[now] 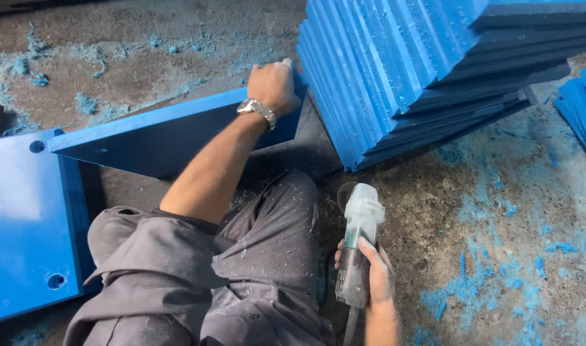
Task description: Grinding and smoothing the edges of blue plastic plates using a handheld power grinder.
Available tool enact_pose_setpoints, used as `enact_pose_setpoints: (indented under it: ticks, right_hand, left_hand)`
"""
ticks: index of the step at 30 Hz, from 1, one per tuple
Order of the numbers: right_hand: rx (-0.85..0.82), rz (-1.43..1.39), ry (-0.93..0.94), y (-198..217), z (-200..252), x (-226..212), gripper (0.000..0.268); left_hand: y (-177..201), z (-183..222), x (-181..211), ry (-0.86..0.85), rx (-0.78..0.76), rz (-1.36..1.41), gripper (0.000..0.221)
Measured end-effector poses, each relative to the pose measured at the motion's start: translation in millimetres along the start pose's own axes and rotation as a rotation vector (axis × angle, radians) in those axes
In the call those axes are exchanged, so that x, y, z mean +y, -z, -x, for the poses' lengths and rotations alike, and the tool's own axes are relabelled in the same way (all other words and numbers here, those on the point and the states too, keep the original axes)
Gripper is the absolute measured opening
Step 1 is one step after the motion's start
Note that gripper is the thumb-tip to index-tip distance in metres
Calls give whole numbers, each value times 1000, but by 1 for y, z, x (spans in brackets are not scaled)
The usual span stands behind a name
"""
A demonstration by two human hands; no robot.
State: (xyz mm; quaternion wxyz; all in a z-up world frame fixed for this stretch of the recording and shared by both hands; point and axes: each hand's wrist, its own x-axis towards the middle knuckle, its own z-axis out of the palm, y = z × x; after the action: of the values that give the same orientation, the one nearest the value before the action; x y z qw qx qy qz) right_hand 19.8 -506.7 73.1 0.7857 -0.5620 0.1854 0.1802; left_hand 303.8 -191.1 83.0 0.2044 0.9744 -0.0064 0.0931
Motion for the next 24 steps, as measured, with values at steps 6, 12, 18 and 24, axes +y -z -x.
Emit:
enact_pose_setpoints:
  ticks: [6,12,18,24]
  right_hand:
    - [21,13,7,-5,-1,-2,41]
    - [-88,53,87,-28,1,-19,47]
    - [-179,84,177,-52,0,-36,56]
    - [-228,185,201,-73,-11,-53,57]
  left_hand:
    - [149,21,-54,-150,255,156,64]
    - [194,114,-147,-57,295,598,49]
    - [126,189,-195,130,470,936,49]
    - [122,224,-202,126,575,1072,51]
